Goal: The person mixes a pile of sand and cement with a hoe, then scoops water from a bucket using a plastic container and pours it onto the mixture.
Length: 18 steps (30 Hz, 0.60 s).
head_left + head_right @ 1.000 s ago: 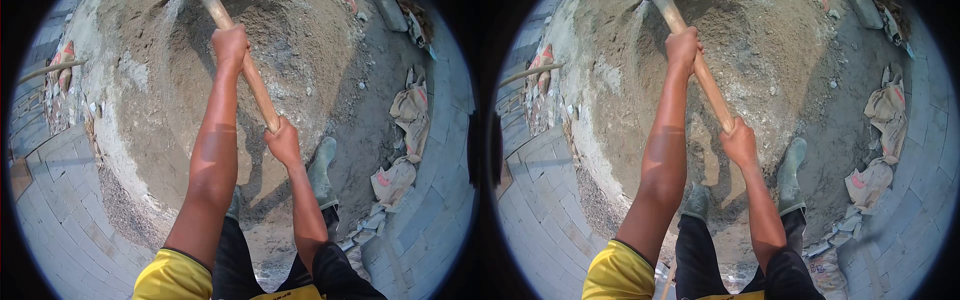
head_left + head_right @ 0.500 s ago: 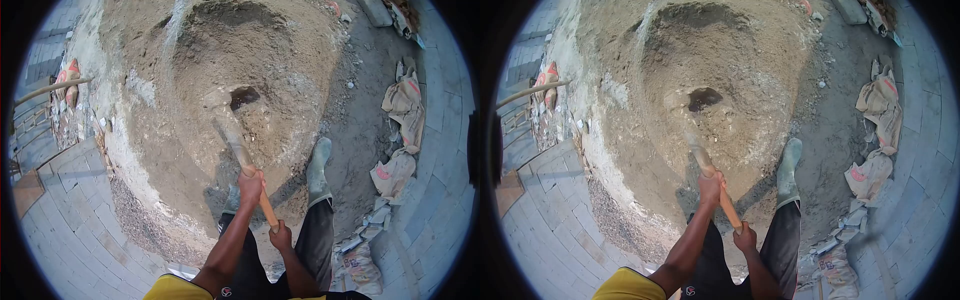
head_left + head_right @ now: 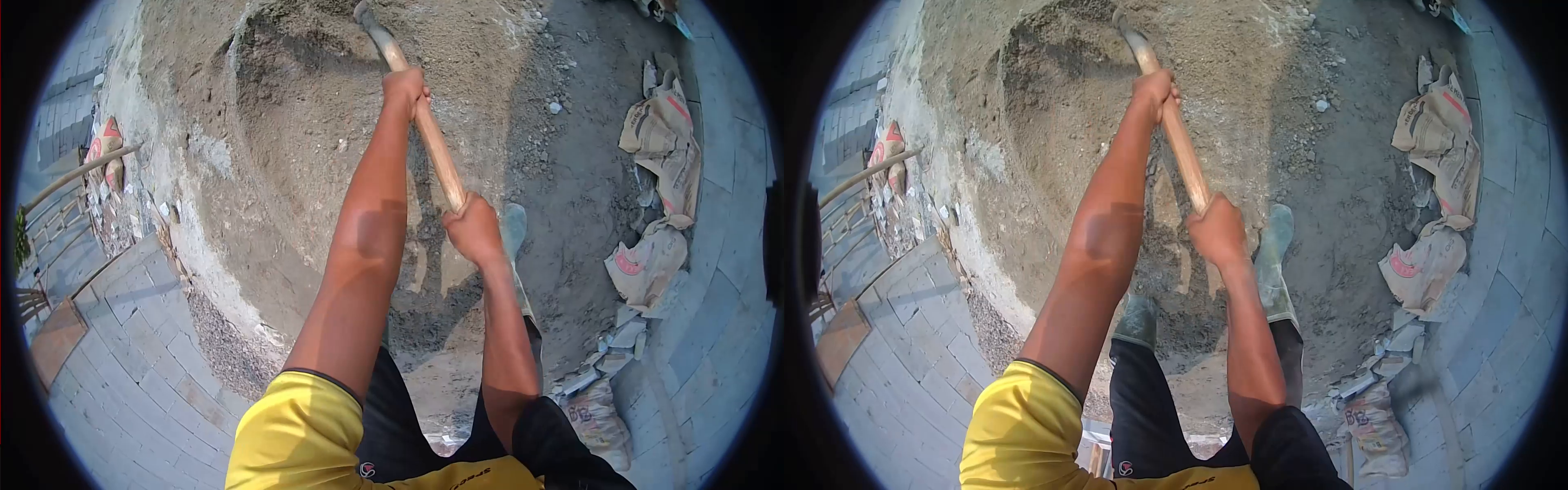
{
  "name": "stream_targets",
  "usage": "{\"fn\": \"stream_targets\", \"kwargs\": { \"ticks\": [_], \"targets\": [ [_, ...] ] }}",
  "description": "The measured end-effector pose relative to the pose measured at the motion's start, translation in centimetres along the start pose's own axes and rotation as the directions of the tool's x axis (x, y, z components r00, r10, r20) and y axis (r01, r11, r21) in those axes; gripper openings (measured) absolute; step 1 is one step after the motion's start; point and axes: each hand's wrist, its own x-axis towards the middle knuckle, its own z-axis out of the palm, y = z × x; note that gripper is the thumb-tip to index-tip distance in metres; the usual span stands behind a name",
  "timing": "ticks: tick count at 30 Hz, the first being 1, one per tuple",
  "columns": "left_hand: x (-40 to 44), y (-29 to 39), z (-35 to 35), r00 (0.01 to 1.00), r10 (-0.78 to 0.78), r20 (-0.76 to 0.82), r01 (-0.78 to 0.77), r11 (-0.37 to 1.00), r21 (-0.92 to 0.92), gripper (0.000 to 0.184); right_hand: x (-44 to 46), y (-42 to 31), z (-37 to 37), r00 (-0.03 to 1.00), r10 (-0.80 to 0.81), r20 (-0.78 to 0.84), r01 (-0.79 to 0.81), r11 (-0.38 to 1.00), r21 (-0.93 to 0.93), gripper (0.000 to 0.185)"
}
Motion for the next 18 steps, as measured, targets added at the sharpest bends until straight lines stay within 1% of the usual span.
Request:
{"fn": "stream_targets", "kwargs": {
  "ticks": [1,2,3,4,5,7,9,11,12,13,14,15,16,17,18],
  "targets": [
    [-1.6,-2.3,1.2,0.999,-0.034,0.000,0.034,0.997,0.067,0.018,-1.0,3.0,1.2,0.999,-0.003,-0.051,0.005,0.999,0.034,0.027],
    [-2.6,-3.3,1.5,0.999,-0.038,0.037,0.035,0.996,0.087,0.017,-2.3,5.6,2.6,0.996,0.007,-0.092,0.000,0.997,0.075,0.027],
    [-4.0,-5.4,0.8,0.996,-0.069,0.061,0.061,0.990,0.126,0.017,-4.5,7.2,3.6,0.996,0.043,-0.072,-0.037,0.996,0.085,0.027],
    [-5.5,-7.4,-0.1,0.994,-0.073,0.077,0.064,0.991,0.113,0.017,-6.4,8.0,4.5,0.996,0.086,-0.030,-0.081,0.987,0.137,0.027],
    [-6.4,-8.1,-0.6,0.994,-0.040,0.099,0.032,0.996,0.081,0.017,-7.0,8.3,5.0,0.996,0.093,-0.010,-0.090,0.979,0.185,0.028],
    [-9.5,-11.1,-2.4,0.996,-0.022,0.086,0.019,0.999,0.029,0.017,-10.8,10.1,6.9,0.993,0.105,-0.061,-0.096,0.987,0.132,0.028],
    [-13.9,-14.0,-4.9,0.992,-0.044,0.117,0.054,0.995,-0.088,0.015,-15.5,12.4,9.1,0.990,0.125,-0.065,-0.120,0.990,0.081,0.029],
    [-18.8,-17.0,-7.9,0.991,-0.062,0.114,0.073,0.993,-0.089,0.010,-20.8,14.0,11.1,0.987,0.117,-0.106,-0.109,0.991,0.079,0.022],
    [-21.5,-17.4,-9.4,0.995,-0.076,0.066,0.078,0.997,-0.020,0.010,-22.5,14.7,12.6,0.986,0.124,-0.110,-0.116,0.990,0.081,0.022],
    [-23.6,-17.0,-10.7,0.996,-0.091,0.017,0.090,0.995,0.051,0.009,-23.9,15.5,14.3,0.992,0.087,-0.096,-0.079,0.993,0.090,0.023],
    [-25.1,-14.9,-12.0,0.999,-0.031,-0.020,0.032,0.998,0.055,0.009,-24.9,16.1,15.5,0.995,0.051,-0.080,-0.043,0.994,0.098,0.024],
    [-26.2,-12.2,-13.6,0.998,0.028,-0.059,-0.024,0.998,0.061,0.009,-24.0,15.7,16.4,0.998,0.000,-0.059,0.010,0.984,0.175,0.027],
    [-25.5,-9.8,-14.8,0.988,0.118,-0.099,-0.121,0.992,-0.031,0.008,-22.0,13.3,15.9,0.978,-0.164,-0.128,0.187,0.964,0.191,0.032],
    [-24.4,-6.2,-16.0,0.980,0.158,-0.117,-0.167,0.983,-0.072,0.016,-19.4,9.7,15.2,0.963,-0.222,-0.151,0.248,0.950,0.190,0.032],
    [-23.0,-2.8,-17.0,0.945,0.313,-0.092,-0.321,0.943,-0.090,0.005,-16.4,6.5,14.8,0.967,-0.237,-0.097,0.251,0.952,0.175,0.033]
  ]
}}
